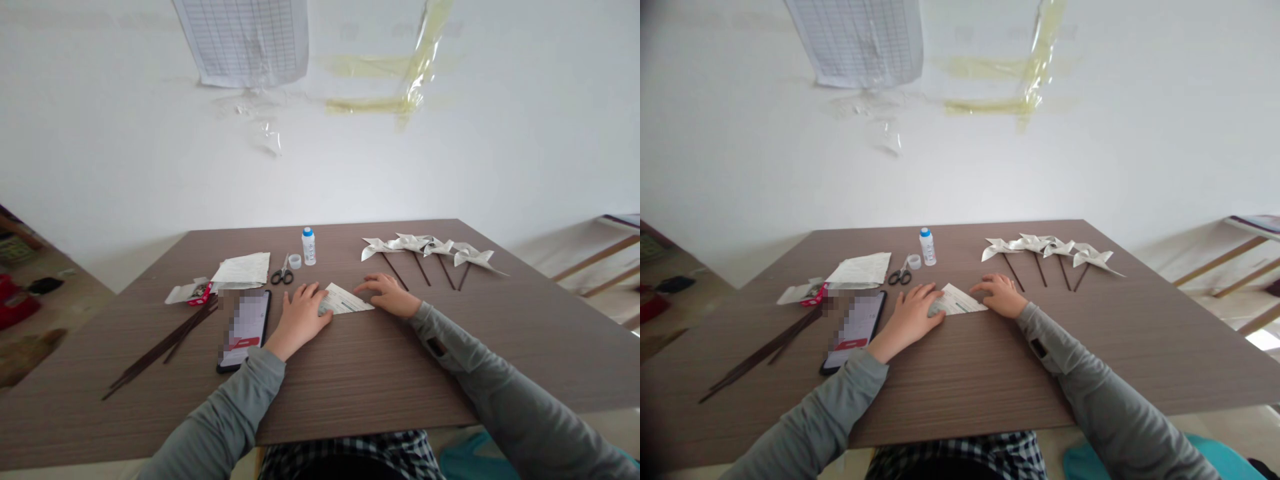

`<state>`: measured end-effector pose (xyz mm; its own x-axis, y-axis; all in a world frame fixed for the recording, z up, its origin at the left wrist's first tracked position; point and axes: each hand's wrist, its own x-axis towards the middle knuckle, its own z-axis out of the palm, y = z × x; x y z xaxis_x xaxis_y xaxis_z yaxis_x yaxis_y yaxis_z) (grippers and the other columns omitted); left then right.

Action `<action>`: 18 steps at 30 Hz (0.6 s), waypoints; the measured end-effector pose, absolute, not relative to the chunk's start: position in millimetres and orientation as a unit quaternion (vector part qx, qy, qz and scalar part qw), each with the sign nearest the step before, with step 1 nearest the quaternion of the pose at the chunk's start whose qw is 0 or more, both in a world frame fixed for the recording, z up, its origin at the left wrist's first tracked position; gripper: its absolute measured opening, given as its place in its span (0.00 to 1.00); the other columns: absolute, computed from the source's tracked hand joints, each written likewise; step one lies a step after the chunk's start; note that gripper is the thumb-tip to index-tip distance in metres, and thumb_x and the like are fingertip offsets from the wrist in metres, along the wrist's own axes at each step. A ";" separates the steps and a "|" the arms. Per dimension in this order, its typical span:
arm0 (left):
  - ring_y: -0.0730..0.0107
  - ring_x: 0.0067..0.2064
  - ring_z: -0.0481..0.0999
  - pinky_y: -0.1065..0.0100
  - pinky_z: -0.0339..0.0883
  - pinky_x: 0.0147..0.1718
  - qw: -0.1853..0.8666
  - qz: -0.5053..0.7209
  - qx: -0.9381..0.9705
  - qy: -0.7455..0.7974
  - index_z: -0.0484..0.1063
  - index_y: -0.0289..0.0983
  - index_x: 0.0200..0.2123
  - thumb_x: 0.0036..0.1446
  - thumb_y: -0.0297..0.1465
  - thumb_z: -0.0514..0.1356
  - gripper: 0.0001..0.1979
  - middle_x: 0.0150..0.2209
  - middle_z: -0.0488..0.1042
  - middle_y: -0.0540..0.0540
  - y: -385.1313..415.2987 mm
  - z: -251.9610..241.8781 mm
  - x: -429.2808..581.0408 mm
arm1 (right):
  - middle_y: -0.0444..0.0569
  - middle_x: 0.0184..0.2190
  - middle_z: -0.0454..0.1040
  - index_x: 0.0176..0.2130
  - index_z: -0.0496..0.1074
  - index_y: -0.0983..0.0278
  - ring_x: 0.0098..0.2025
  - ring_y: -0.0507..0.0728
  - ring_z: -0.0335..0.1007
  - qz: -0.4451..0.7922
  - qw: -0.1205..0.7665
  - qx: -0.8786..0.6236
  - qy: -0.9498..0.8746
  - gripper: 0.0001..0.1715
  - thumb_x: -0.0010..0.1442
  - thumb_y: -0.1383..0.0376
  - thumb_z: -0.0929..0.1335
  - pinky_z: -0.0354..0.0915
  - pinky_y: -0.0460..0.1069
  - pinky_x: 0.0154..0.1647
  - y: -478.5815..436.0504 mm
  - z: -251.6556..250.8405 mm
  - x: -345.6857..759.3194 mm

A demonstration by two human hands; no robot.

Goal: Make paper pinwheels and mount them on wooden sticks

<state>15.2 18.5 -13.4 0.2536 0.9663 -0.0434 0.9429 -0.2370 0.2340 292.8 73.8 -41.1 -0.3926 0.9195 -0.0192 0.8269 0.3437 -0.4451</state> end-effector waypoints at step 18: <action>0.27 0.85 0.60 0.18 0.52 0.81 0.098 0.067 0.773 0.623 0.78 0.48 0.73 0.75 0.44 0.67 0.27 0.83 0.68 0.38 15.1 -12.6 27.0 | 0.55 0.83 0.63 0.77 0.75 0.39 0.86 0.75 0.52 0.157 0.082 -0.570 -0.802 0.32 0.79 0.47 0.73 0.45 0.81 0.86 45.5 -39.6 243.0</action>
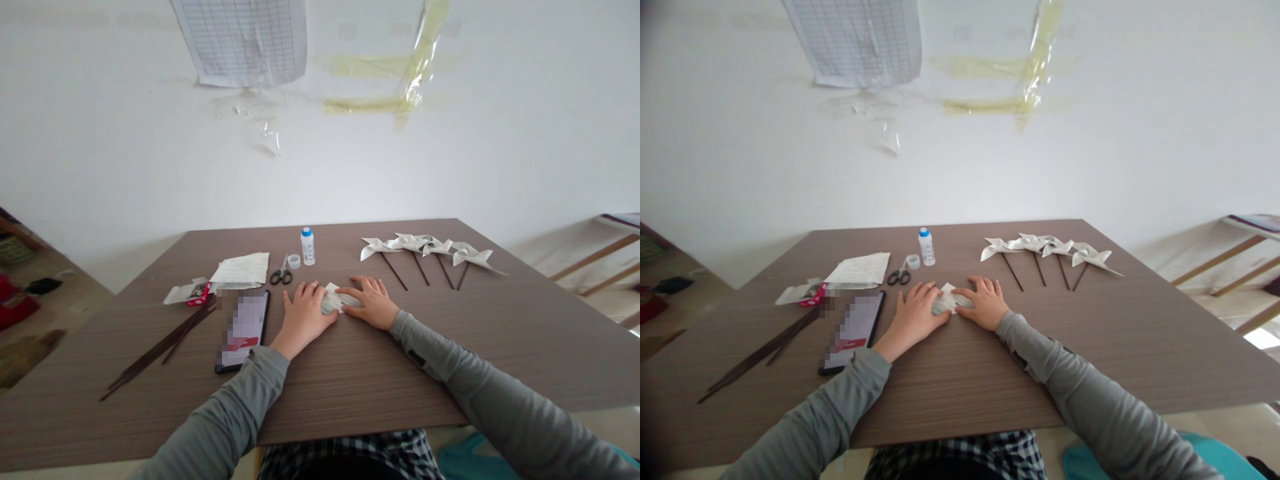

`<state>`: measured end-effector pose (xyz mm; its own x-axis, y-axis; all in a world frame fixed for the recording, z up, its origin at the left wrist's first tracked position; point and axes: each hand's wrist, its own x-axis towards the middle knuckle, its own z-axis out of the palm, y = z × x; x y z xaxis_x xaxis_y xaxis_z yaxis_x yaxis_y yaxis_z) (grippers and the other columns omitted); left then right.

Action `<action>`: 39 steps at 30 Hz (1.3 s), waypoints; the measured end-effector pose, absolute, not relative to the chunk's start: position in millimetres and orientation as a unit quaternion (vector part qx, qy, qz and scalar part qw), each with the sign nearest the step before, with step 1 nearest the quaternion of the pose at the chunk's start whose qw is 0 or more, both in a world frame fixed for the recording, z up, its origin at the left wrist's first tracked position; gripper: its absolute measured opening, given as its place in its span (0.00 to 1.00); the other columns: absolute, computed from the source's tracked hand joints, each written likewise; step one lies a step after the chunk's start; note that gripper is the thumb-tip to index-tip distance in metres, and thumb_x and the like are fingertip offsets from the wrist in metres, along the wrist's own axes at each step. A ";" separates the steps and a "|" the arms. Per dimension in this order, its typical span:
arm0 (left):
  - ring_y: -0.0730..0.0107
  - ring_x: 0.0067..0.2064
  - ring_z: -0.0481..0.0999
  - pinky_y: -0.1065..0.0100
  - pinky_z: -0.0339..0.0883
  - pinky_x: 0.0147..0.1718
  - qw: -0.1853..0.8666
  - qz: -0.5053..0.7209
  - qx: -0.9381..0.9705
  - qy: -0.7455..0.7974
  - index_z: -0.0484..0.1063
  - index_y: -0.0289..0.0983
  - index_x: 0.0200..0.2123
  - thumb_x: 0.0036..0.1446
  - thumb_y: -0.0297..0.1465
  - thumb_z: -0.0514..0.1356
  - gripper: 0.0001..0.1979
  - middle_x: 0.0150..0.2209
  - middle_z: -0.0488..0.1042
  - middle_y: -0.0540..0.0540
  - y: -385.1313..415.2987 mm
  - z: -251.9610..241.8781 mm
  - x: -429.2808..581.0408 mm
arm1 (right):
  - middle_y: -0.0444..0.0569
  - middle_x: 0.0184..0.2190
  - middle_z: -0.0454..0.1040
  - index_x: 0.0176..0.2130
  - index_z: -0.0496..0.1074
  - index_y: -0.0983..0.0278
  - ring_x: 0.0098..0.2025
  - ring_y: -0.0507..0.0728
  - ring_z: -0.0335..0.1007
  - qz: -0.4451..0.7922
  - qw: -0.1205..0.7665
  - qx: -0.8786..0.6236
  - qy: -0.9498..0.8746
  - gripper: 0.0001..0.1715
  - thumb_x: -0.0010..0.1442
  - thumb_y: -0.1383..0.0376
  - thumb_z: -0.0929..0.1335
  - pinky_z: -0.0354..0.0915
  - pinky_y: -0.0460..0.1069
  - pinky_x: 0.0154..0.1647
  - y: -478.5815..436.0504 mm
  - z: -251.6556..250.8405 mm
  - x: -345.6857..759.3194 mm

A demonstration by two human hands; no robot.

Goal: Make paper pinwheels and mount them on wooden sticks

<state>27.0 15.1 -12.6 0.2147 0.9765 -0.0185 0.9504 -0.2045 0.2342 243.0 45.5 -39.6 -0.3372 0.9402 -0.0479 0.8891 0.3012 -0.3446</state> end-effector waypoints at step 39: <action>0.28 0.90 0.43 0.14 0.44 0.79 0.135 -0.041 0.775 0.615 0.79 0.65 0.73 0.68 0.27 0.66 0.36 0.89 0.54 0.48 24.1 14.7 -35.2 | 0.54 0.85 0.61 0.79 0.73 0.39 0.86 0.76 0.51 0.184 0.066 -0.560 -0.805 0.33 0.81 0.45 0.71 0.40 0.80 0.87 49.4 -36.4 256.0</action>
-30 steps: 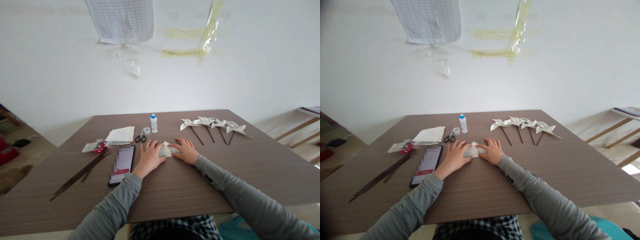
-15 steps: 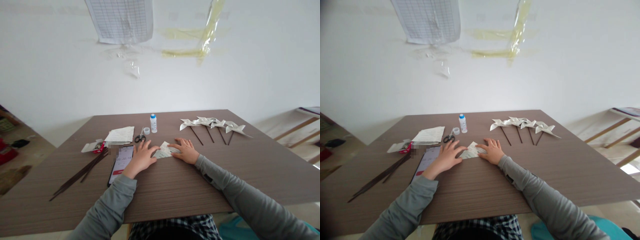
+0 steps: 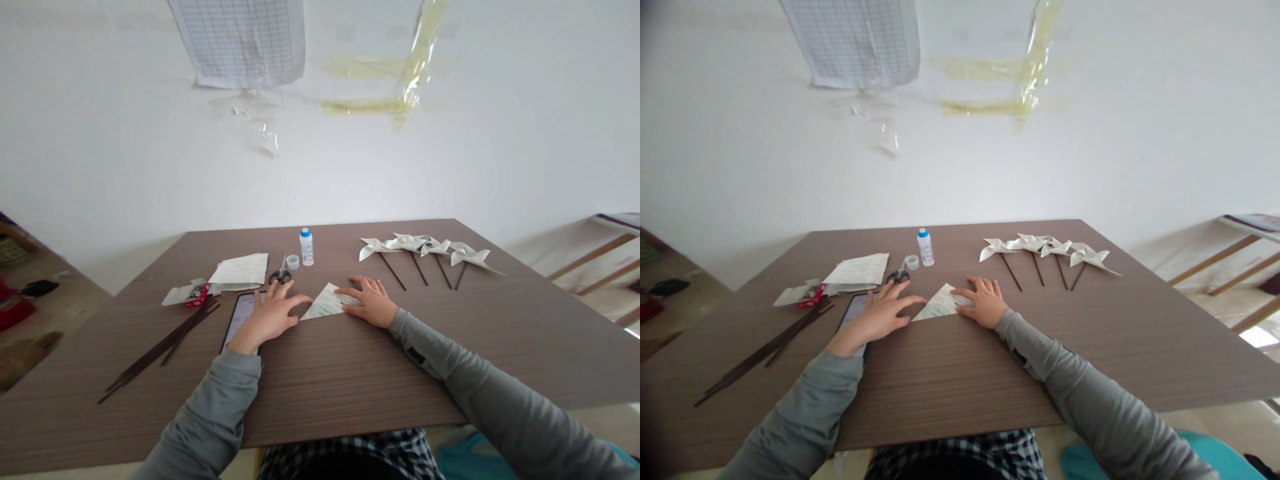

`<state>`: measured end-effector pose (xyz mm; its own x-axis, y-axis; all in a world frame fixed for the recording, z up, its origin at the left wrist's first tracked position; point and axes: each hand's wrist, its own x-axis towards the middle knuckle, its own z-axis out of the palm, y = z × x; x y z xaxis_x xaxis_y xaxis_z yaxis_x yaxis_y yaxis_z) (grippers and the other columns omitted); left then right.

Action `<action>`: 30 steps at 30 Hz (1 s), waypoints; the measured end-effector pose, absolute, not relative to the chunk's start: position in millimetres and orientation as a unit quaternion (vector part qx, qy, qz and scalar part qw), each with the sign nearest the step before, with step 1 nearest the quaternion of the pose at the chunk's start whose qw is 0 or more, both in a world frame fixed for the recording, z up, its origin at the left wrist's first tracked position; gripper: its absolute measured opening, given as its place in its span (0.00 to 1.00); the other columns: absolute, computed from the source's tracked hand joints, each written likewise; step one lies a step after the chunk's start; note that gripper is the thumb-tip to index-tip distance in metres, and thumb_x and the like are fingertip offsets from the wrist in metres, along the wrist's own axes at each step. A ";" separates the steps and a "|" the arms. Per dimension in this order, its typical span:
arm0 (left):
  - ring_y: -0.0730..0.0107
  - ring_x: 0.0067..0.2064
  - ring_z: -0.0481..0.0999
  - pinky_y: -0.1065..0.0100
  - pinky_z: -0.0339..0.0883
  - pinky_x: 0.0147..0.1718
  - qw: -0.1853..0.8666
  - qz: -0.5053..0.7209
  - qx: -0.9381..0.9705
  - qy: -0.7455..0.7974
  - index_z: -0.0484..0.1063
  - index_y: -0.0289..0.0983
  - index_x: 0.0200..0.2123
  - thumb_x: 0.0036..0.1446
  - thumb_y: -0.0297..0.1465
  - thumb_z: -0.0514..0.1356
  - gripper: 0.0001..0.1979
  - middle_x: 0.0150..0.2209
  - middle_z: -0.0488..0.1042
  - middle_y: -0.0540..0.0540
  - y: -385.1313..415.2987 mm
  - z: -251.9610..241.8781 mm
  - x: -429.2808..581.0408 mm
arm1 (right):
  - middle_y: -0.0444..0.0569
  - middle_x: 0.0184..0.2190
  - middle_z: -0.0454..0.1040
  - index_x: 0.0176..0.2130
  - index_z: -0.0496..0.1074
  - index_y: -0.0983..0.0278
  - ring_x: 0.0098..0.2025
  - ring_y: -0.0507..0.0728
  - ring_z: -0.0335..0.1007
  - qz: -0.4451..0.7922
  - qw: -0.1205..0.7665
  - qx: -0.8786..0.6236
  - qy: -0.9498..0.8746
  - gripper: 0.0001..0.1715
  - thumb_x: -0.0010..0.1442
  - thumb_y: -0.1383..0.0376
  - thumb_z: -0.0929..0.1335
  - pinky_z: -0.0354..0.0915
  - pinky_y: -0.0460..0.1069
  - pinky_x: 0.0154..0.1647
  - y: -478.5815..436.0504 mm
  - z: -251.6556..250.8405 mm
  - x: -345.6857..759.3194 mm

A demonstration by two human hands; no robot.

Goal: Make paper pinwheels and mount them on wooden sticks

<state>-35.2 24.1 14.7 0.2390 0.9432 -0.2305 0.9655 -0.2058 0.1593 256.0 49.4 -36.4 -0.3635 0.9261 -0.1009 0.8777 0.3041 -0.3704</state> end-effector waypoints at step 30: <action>0.28 0.89 0.48 0.21 0.45 0.83 0.132 -0.021 0.779 0.613 0.71 0.55 0.81 0.79 0.45 0.62 0.31 0.89 0.56 0.40 16.7 6.7 7.7 | 0.57 0.83 0.63 0.77 0.76 0.44 0.87 0.75 0.52 0.159 0.086 -0.596 -0.783 0.36 0.75 0.51 0.76 0.43 0.80 0.87 39.2 -31.1 234.6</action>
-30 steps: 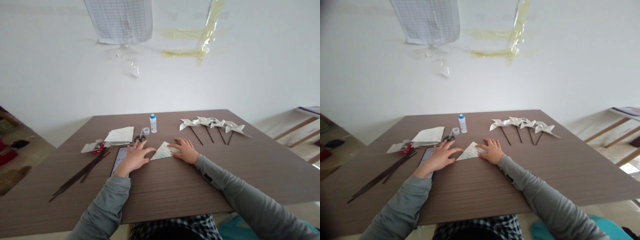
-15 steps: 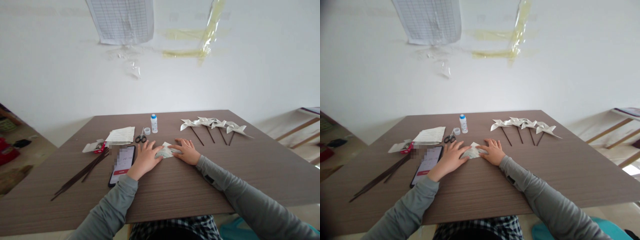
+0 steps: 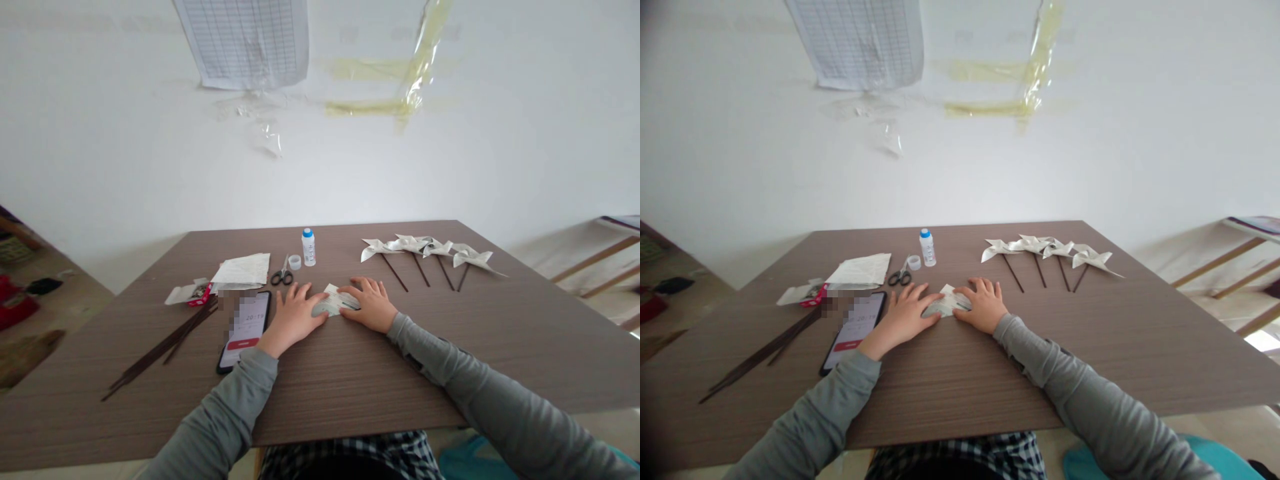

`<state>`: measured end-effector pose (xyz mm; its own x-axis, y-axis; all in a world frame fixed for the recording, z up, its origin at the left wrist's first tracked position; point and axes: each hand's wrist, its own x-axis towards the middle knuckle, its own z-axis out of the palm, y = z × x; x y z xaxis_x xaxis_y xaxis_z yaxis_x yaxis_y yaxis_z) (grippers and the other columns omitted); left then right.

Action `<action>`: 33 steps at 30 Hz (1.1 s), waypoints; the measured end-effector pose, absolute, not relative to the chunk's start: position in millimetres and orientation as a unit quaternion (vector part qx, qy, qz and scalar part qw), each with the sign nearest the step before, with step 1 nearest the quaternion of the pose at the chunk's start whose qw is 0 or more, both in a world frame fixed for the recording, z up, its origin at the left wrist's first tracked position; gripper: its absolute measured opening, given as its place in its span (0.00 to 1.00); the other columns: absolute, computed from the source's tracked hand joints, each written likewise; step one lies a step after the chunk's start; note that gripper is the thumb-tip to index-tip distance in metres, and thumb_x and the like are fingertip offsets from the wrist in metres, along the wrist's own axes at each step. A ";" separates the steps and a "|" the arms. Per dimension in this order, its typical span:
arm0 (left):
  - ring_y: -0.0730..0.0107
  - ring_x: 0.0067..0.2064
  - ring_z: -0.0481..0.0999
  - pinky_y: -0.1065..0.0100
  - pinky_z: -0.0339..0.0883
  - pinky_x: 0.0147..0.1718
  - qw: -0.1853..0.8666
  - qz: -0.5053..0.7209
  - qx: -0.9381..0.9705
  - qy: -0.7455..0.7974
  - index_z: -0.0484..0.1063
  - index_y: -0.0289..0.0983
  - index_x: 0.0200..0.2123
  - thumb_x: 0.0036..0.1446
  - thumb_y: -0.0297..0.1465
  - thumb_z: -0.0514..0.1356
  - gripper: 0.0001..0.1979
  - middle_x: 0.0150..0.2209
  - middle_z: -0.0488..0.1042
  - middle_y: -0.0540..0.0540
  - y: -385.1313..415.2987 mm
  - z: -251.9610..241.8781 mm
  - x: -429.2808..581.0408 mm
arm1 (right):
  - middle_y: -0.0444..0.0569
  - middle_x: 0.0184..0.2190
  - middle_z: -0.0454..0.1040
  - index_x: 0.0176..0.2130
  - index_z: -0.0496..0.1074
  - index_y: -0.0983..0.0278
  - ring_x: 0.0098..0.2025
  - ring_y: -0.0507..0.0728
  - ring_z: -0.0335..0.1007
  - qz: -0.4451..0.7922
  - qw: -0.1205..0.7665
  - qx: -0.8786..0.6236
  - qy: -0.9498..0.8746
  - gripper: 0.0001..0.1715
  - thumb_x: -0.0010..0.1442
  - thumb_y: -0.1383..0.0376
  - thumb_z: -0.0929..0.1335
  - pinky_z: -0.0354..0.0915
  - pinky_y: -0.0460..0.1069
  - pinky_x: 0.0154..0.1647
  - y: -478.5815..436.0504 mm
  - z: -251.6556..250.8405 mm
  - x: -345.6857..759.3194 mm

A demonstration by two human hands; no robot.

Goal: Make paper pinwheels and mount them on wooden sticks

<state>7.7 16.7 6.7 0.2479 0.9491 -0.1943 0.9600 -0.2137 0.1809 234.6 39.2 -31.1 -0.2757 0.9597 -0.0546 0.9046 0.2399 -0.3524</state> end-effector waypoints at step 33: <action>0.30 0.89 0.51 0.23 0.47 0.83 0.114 0.002 0.783 0.612 0.72 0.52 0.81 0.78 0.42 0.65 0.32 0.88 0.58 0.38 15.5 3.6 5.3 | 0.51 0.85 0.62 0.73 0.80 0.40 0.88 0.82 0.47 0.198 0.035 -0.566 -0.799 0.40 0.68 0.68 0.72 0.51 0.85 0.82 66.2 -22.3 299.6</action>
<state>5.3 15.5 3.6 0.2511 0.9582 -0.1369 0.9574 -0.2251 0.1808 299.6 66.2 -22.3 -0.3570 0.9188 -0.1685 0.8911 0.2808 -0.3566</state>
